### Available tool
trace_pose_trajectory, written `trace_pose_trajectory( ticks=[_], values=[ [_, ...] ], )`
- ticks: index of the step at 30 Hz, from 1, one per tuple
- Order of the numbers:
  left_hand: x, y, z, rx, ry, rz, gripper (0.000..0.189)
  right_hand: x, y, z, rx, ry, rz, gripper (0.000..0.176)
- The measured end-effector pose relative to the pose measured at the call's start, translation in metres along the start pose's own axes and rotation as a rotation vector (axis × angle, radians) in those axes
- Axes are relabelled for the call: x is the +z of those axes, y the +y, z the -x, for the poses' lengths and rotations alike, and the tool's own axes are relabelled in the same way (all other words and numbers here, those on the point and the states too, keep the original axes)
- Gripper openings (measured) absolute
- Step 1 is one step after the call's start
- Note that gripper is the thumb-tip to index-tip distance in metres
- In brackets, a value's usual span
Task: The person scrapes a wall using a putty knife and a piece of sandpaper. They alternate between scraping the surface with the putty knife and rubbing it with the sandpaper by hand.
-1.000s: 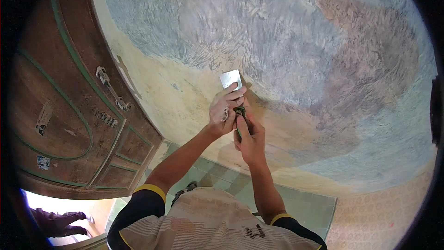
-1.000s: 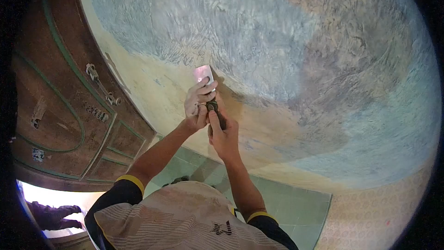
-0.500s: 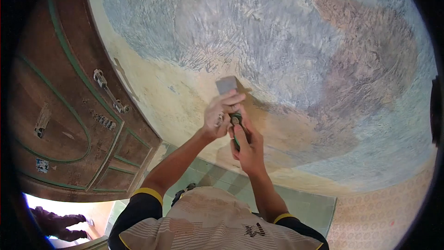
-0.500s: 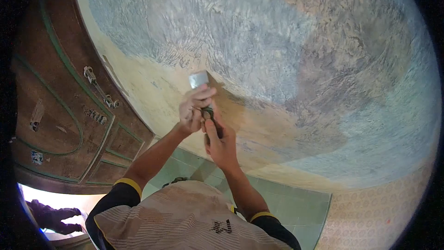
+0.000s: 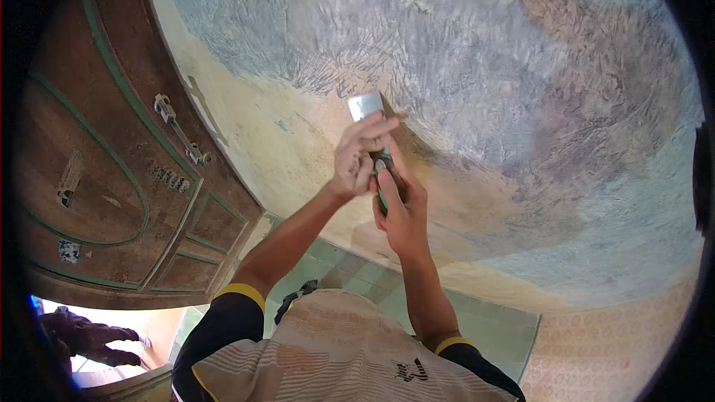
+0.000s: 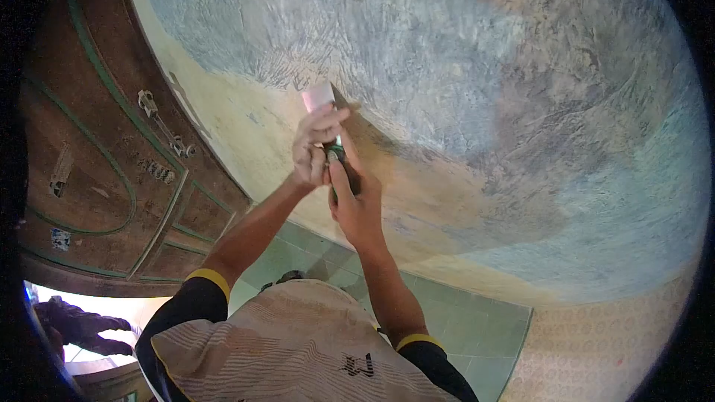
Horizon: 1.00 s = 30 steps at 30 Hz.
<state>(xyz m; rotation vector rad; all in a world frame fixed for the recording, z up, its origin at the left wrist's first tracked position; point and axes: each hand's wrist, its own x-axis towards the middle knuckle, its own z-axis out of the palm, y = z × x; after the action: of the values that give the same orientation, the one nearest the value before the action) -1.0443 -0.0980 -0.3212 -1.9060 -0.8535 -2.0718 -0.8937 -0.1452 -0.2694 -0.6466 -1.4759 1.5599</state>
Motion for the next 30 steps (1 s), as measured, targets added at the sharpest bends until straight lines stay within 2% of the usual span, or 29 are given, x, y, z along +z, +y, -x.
trace_pose_trajectory(
  ticks=[1,3,7,9,11,12,13,15,16,21,23,24,27,30],
  values=[
    [-0.002,-0.006,-0.009,0.001,-0.001,0.002,0.025,0.003,-0.004,-0.002,-0.001,0.002,0.000,0.050],
    [-0.013,-0.016,-0.023,0.125,-0.052,0.017,0.027,0.009,-0.011,-0.002,0.043,-0.012,-0.083,0.052],
    [-0.011,-0.002,-0.021,0.092,-0.167,-0.077,0.034,0.005,-0.013,0.010,0.055,0.025,-0.127,0.053],
    [-0.004,0.000,-0.023,0.088,-0.141,-0.092,0.035,0.005,-0.015,0.002,0.034,0.042,-0.105,0.055],
    [0.006,0.004,-0.041,-0.091,0.174,0.235,0.032,0.017,-0.026,-0.011,0.002,0.018,-0.109,0.055],
    [-0.015,-0.011,-0.054,0.159,0.020,-0.073,0.029,0.021,-0.030,-0.014,-0.038,-0.011,-0.104,0.055],
    [-0.019,-0.011,-0.054,0.167,0.021,-0.071,0.029,0.021,-0.029,-0.013,-0.046,-0.012,-0.103,0.055],
    [-0.022,-0.003,-0.043,0.114,-0.112,-0.068,0.028,0.020,-0.019,-0.002,-0.022,0.018,-0.081,0.053],
    [-0.018,0.006,-0.033,0.023,-0.137,-0.063,0.029,0.016,-0.013,0.007,0.011,0.045,-0.117,0.052],
    [-0.014,-0.016,-0.022,-0.027,-0.065,0.087,0.029,0.027,0.013,0.001,-0.002,0.102,-0.159,0.051],
    [-0.025,-0.021,-0.031,0.193,-0.159,-0.067,0.024,0.030,0.015,0.001,-0.047,0.124,-0.167,0.052],
    [-0.025,-0.011,-0.031,0.156,-0.161,-0.077,0.019,0.027,0.012,0.004,-0.052,0.116,-0.121,0.052],
    [-0.020,-0.002,-0.022,0.085,-0.205,-0.079,0.019,0.019,0.001,0.006,-0.024,0.090,-0.071,0.052],
    [-0.023,-0.021,-0.037,0.132,-0.157,-0.056,0.020,0.024,-0.004,-0.008,-0.045,0.065,-0.067,0.053]
  ],
)
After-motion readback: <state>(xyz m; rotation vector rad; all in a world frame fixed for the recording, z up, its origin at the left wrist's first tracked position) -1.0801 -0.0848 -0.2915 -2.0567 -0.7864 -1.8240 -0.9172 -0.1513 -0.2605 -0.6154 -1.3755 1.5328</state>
